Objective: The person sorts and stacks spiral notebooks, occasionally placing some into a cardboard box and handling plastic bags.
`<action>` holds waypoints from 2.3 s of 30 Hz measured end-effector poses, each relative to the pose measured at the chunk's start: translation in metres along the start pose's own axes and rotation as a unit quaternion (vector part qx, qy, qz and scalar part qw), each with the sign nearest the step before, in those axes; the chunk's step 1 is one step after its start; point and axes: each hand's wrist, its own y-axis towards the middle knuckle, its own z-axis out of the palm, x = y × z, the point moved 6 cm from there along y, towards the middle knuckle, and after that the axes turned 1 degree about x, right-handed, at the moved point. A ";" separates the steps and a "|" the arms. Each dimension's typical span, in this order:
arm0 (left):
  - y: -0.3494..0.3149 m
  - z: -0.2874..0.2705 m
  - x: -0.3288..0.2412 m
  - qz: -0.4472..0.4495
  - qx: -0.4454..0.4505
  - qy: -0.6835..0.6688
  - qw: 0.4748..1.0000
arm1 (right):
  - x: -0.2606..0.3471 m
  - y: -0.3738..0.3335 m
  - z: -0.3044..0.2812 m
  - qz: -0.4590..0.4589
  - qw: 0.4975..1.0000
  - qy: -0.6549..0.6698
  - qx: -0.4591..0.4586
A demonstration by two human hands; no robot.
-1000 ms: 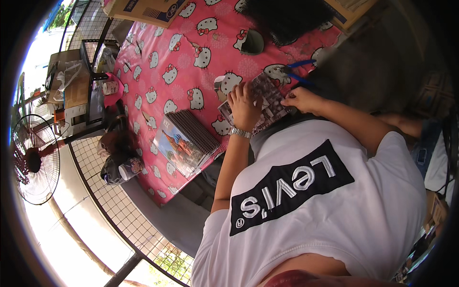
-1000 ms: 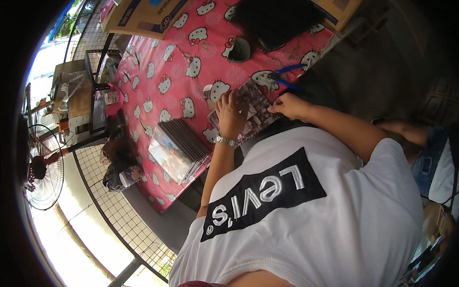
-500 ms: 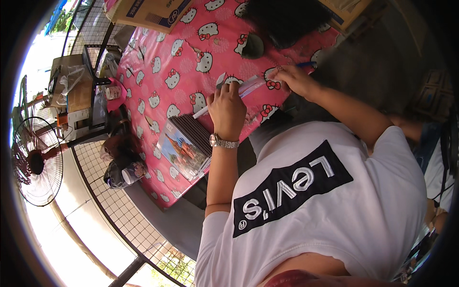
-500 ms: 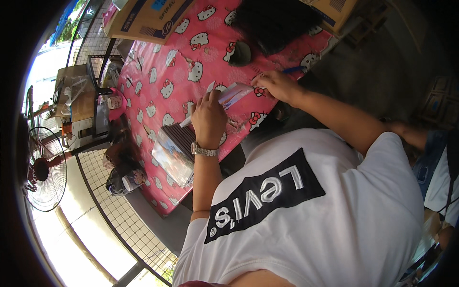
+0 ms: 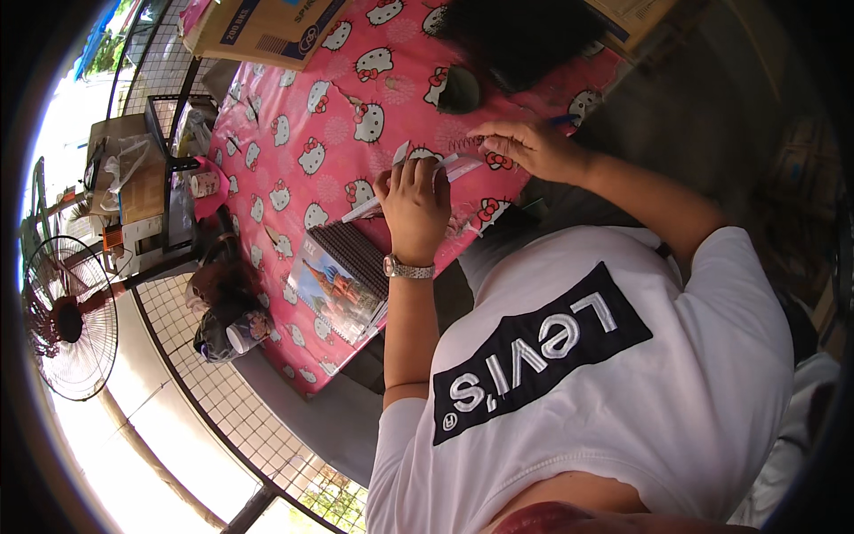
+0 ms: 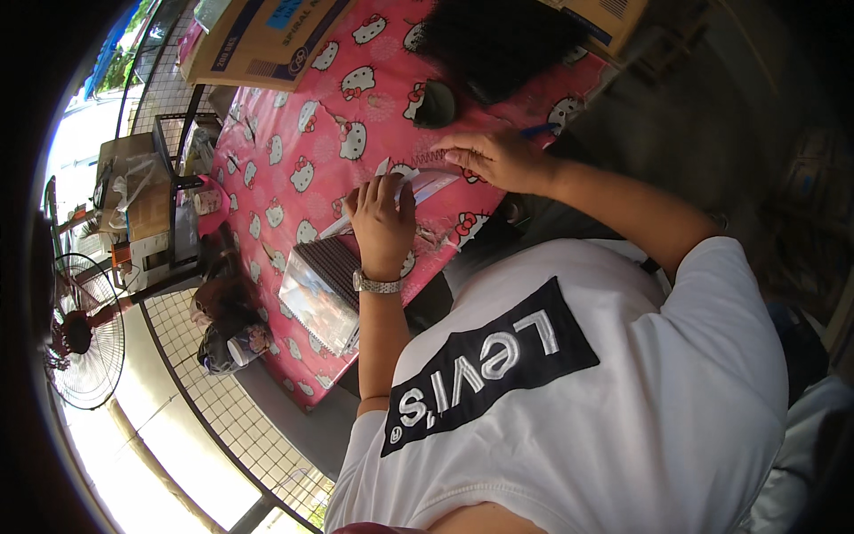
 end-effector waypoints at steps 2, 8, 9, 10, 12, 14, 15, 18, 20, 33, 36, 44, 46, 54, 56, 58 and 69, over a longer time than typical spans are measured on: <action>0.003 -0.002 -0.003 0.005 -0.004 -0.003 1.000 | 0.007 0.005 -0.014 -0.140 0.987 -0.062 -0.055; 0.003 -0.004 -0.005 -0.002 -0.010 -0.014 1.000 | 0.037 0.007 -0.017 -0.228 0.967 -0.107 -0.033; 0.003 -0.003 -0.005 -0.003 -0.007 -0.012 1.000 | 0.038 0.006 -0.015 -0.223 0.968 -0.110 -0.024; 0.003 -0.003 -0.005 -0.001 -0.007 -0.012 1.000 | 0.038 0.007 -0.013 -0.219 0.969 -0.113 -0.014; 0.003 -0.004 -0.006 0.001 -0.007 -0.010 1.000 | 0.041 0.010 -0.013 -0.214 0.971 -0.108 -0.009; 0.003 -0.003 -0.005 0.002 -0.003 -0.011 1.000 | 0.041 0.012 -0.013 -0.222 0.969 -0.105 -0.002; 0.003 -0.003 -0.005 0.002 -0.002 -0.010 1.000 | 0.040 0.013 -0.013 -0.233 0.967 -0.106 0.002; 0.003 -0.003 -0.004 0.011 -0.019 -0.008 1.000 | 0.036 0.017 -0.015 -0.239 0.966 -0.096 0.014; 0.002 -0.003 -0.003 0.012 -0.022 -0.009 1.000 | 0.034 0.018 -0.015 -0.223 0.970 -0.097 0.024; -0.004 -0.002 -0.007 0.013 -0.035 0.011 0.999 | 0.037 0.010 0.002 -0.134 0.990 -0.040 0.013; -0.004 -0.003 -0.009 0.019 -0.042 0.001 0.999 | 0.036 0.006 -0.003 -0.167 0.984 -0.064 -0.013; -0.001 0.000 -0.008 0.017 -0.041 0.015 0.999 | 0.028 0.005 0.002 -0.111 0.991 -0.063 0.027; 0.001 -0.001 -0.011 0.025 -0.048 0.010 0.998 | 0.027 0.007 0.002 -0.102 0.993 -0.052 0.041; 0.004 0.002 -0.027 0.050 -0.030 -0.009 0.998 | 0.054 0.007 -0.002 -0.132 0.980 -0.146 -0.021; 0.003 0.002 -0.026 0.045 -0.021 -0.009 0.999 | 0.064 0.003 0.001 -0.152 0.967 -0.199 -0.036; 0.004 0.001 -0.025 0.047 -0.025 -0.015 0.998 | 0.079 -0.005 0.003 -0.239 0.921 -0.292 -0.095; -0.005 0.001 -0.017 0.039 -0.004 -0.024 0.999 | 0.051 0.031 0.012 0.133 0.969 -0.002 0.208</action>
